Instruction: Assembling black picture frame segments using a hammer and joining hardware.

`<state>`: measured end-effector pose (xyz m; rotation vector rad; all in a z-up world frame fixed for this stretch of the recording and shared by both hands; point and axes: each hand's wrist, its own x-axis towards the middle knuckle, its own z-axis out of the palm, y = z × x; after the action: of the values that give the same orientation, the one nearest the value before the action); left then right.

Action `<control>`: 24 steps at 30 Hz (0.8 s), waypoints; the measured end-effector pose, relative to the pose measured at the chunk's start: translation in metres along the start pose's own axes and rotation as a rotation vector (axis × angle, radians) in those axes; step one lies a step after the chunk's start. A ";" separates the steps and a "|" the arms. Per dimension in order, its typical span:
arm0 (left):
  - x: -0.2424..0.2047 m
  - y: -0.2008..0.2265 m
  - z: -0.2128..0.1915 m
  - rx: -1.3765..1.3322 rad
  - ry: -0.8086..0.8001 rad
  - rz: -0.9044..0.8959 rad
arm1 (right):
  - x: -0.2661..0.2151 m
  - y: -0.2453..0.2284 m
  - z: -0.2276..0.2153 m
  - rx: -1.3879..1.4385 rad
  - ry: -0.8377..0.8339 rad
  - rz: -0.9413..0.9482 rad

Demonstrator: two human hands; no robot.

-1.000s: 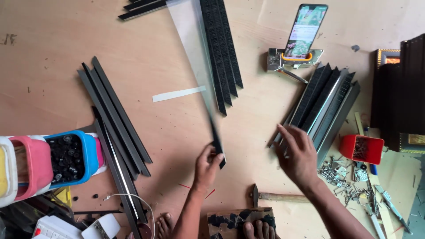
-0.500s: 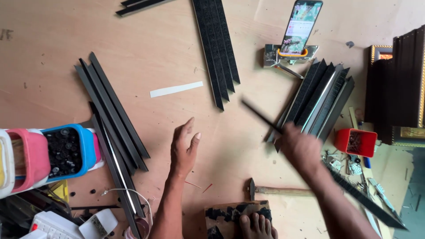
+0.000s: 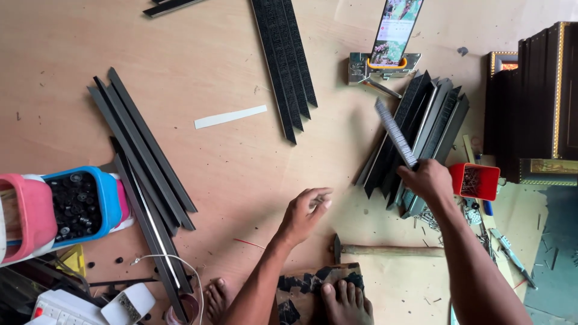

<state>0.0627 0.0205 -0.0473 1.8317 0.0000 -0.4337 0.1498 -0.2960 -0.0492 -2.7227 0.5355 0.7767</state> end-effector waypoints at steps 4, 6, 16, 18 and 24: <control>0.019 0.011 0.007 0.062 0.023 0.105 | -0.084 -0.038 -0.043 0.503 -0.143 0.000; 0.032 0.027 0.008 0.060 0.019 0.160 | -0.119 -0.060 -0.052 0.772 -0.192 -0.045; 0.057 0.129 -0.111 -0.804 0.229 0.124 | -0.167 -0.130 -0.102 1.156 -0.355 -0.432; 0.049 0.141 -0.132 -0.706 0.271 0.128 | -0.161 -0.134 -0.115 1.436 -0.270 -0.356; 0.036 0.154 -0.139 -0.387 0.315 0.009 | -0.159 -0.134 -0.023 1.644 -0.128 -0.295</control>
<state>0.1701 0.0938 0.1180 1.4981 0.2741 -0.1222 0.0904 -0.1395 0.0769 -1.1551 0.4017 0.1728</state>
